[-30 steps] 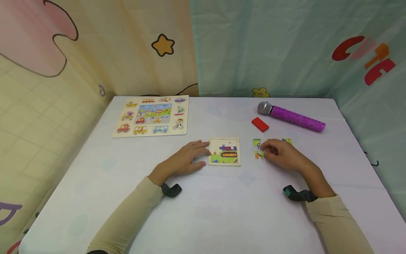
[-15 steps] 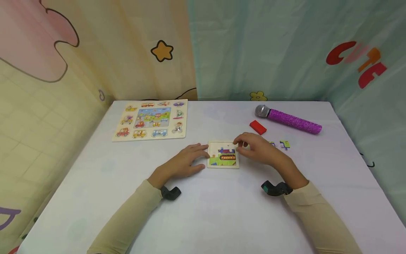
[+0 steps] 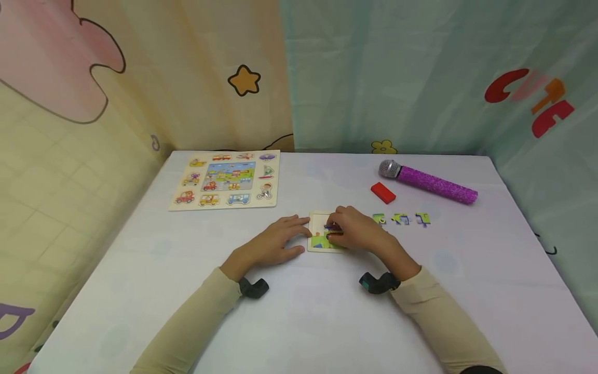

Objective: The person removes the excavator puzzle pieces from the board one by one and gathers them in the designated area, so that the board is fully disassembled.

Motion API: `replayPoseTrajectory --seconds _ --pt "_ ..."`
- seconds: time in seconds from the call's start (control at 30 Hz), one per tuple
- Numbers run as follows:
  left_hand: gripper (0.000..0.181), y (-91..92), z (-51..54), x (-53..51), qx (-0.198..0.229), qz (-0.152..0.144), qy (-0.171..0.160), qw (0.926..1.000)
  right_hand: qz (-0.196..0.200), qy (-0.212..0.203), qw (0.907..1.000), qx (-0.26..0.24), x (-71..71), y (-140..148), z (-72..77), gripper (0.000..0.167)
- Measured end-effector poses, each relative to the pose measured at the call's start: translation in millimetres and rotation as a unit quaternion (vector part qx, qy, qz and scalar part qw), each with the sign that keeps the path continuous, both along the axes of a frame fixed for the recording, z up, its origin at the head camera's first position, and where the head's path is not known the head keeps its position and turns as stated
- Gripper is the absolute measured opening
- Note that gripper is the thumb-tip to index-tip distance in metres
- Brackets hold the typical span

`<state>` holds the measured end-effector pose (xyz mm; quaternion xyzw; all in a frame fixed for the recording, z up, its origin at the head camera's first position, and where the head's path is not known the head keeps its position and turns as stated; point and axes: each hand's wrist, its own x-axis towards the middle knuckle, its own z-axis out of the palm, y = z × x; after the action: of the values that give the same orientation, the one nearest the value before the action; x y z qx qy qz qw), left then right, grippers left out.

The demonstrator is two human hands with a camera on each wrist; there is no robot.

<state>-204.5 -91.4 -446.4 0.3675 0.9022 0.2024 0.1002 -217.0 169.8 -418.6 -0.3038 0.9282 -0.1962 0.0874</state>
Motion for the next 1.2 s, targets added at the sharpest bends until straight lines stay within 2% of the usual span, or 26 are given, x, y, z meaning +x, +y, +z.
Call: replayPoseTrajectory --seconds 0.2,0.53,0.67,0.87,1.03,1.2 --pt "0.038 0.2 -0.4 -0.2 -0.005 -0.002 0.007 1.0000 0.015 -0.046 0.9975 -0.052 0.0 -2.1 -1.1 0.008" --pt "0.039 -0.8 -1.3 -0.5 0.001 -0.005 0.004 1.0000 0.033 -0.055 0.9965 -0.054 -0.3 0.1 -1.7 0.012" --pt "0.039 -0.7 -1.7 -0.8 0.002 -0.006 0.006 1.0000 0.016 -0.037 0.9980 -0.048 -0.7 1.5 -1.3 0.019" --pt "0.039 0.3 -2.5 -1.3 -0.002 -0.005 0.007 1.0000 -0.044 0.008 0.9990 -0.005 -1.6 4.9 -2.8 0.028" --pt "0.039 0.5 -1.7 -1.6 -0.003 -0.001 0.004 1.0000 -0.062 -0.012 0.9980 -0.001 -4.1 4.2 -4.3 0.025" --pt "0.038 0.5 -0.6 -1.4 -0.002 -0.003 0.004 1.0000 -0.071 -0.040 0.9965 -0.021 -5.6 4.8 -6.2 0.025"
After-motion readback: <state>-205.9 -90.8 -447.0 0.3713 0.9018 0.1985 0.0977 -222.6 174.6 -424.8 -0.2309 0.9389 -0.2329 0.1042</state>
